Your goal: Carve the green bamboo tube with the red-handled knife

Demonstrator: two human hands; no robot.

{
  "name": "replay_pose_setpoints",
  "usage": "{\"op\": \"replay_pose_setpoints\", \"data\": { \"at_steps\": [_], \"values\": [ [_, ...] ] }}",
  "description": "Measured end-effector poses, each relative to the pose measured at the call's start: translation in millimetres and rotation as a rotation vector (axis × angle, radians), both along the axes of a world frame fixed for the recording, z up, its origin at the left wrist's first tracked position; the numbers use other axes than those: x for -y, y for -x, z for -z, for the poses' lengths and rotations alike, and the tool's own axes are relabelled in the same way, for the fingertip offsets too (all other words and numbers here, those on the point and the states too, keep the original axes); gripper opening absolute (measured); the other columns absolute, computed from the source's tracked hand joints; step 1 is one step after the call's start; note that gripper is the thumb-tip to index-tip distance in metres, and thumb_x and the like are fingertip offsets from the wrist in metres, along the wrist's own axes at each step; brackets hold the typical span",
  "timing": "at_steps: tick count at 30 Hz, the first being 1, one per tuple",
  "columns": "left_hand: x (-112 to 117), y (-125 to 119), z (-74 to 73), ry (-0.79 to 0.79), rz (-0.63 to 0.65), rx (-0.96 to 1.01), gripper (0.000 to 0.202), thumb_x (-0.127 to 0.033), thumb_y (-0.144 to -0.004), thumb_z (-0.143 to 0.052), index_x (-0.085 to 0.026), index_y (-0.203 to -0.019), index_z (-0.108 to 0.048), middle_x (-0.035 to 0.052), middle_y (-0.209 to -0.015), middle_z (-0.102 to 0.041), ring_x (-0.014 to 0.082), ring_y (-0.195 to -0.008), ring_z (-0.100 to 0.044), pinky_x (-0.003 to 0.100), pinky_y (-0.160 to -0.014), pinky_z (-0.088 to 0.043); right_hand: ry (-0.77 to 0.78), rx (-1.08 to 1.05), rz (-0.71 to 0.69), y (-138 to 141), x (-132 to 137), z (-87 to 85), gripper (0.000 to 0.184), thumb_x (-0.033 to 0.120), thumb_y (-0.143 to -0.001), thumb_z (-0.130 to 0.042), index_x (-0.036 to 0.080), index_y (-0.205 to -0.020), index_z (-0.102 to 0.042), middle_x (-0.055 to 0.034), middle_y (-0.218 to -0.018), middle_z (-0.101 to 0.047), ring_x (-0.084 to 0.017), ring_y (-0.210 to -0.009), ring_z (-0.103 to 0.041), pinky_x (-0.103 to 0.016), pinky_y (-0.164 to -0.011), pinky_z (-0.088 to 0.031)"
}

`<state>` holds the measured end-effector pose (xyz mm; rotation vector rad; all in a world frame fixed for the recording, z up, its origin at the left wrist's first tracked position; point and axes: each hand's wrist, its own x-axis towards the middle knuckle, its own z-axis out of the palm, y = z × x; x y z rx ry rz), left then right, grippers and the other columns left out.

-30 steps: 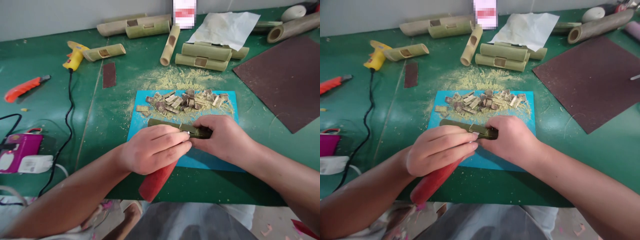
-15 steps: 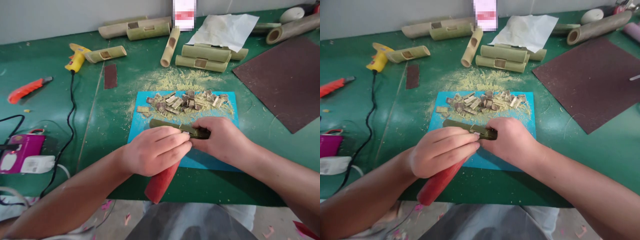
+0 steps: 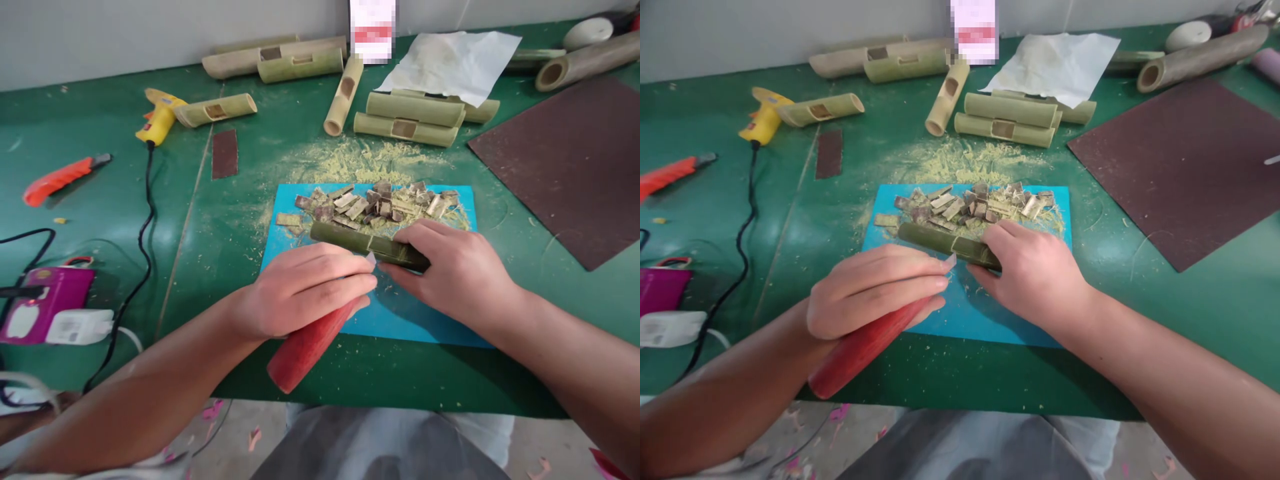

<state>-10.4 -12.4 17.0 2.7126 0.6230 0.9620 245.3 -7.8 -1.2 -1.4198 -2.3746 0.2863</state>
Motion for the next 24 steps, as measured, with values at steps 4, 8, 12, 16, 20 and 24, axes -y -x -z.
{"op": "replay_pose_setpoints", "data": {
  "at_steps": [4,8,12,16,20,24],
  "values": [
    [-0.2,0.5,-1.3,0.004,0.004,-0.011,0.021,-0.019,-0.098,-0.079,-0.015,-0.118,-0.072,0.0102,-0.116,-0.083,0.0177,-0.105,-0.081,0.030,-0.095,-0.070,-0.111,0.022,-0.023,0.2,2.4,0.9,0.020,0.038,-0.094,-0.071,0.020,-0.087,-0.070,-0.0052,-0.081,-0.073,-0.019,-0.066,-0.064,-0.030,-0.057,-0.034],
    [-0.6,-0.7,-0.5,0.010,-0.023,-0.055,0.018,-0.019,-0.101,-0.074,-0.017,-0.119,-0.072,0.0098,-0.120,-0.082,0.0182,-0.106,-0.081,0.032,-0.095,-0.070,-0.290,0.094,-0.049,2.7,3.2,-3.0,0.022,0.033,-0.100,-0.064,0.018,-0.084,-0.070,-0.0053,-0.077,-0.070,-0.016,-0.060,-0.057,-0.032,-0.055,-0.029],
    [-1.7,-1.9,1.4,0.014,-0.036,-0.070,0.019,-0.018,-0.102,-0.072,-0.014,-0.120,-0.072,0.0119,-0.121,-0.081,0.0192,-0.107,-0.080,0.032,-0.097,-0.069,-0.368,0.118,-0.104,6.2,4.1,-5.0,0.022,0.027,-0.100,-0.065,0.017,-0.081,-0.069,-0.0054,-0.073,-0.067,-0.016,-0.059,-0.056,-0.033,-0.056,-0.030],
    [-3.7,-0.3,1.0,-0.020,-0.019,-0.111,0.018,-0.016,-0.107,-0.061,-0.012,-0.121,-0.072,0.0137,-0.120,-0.081,0.0203,-0.108,-0.080,0.031,-0.098,-0.068,-0.135,0.026,-0.047,8.0,4.2,-3.3,0.016,0.030,-0.093,-0.072,0.017,-0.083,-0.069,-0.0049,-0.077,-0.070,-0.016,-0.061,-0.057,-0.031,-0.056,-0.031],
    [-5.6,0.4,0.2,-0.173,0.020,-0.153,0.022,-0.014,-0.108,-0.054,-0.010,-0.121,-0.072,0.0147,-0.120,-0.082,0.0219,-0.107,-0.081,0.032,-0.099,-0.068,0.184,-0.094,0.038,9.9,1.1,-6.6,0.017,0.031,-0.085,-0.077,0.020,-0.079,-0.065,-0.0022,-0.075,-0.067,-0.016,-0.066,-0.057,-0.028,-0.060,-0.036],
    [-6.5,-1.2,-1.2,-0.256,0.047,-0.164,0.021,-0.012,-0.108,-0.052,-0.008,-0.118,-0.071,0.0147,-0.117,-0.083,0.0224,-0.105,-0.081,0.034,-0.097,-0.070,0.357,-0.199,0.080,12.2,-1.4,-13.1,0.025,0.031,-0.081,-0.079,0.021,-0.071,-0.059,0.0032,-0.065,-0.056,-0.012,-0.060,-0.048,-0.027,-0.057,-0.034]
  ]
}}
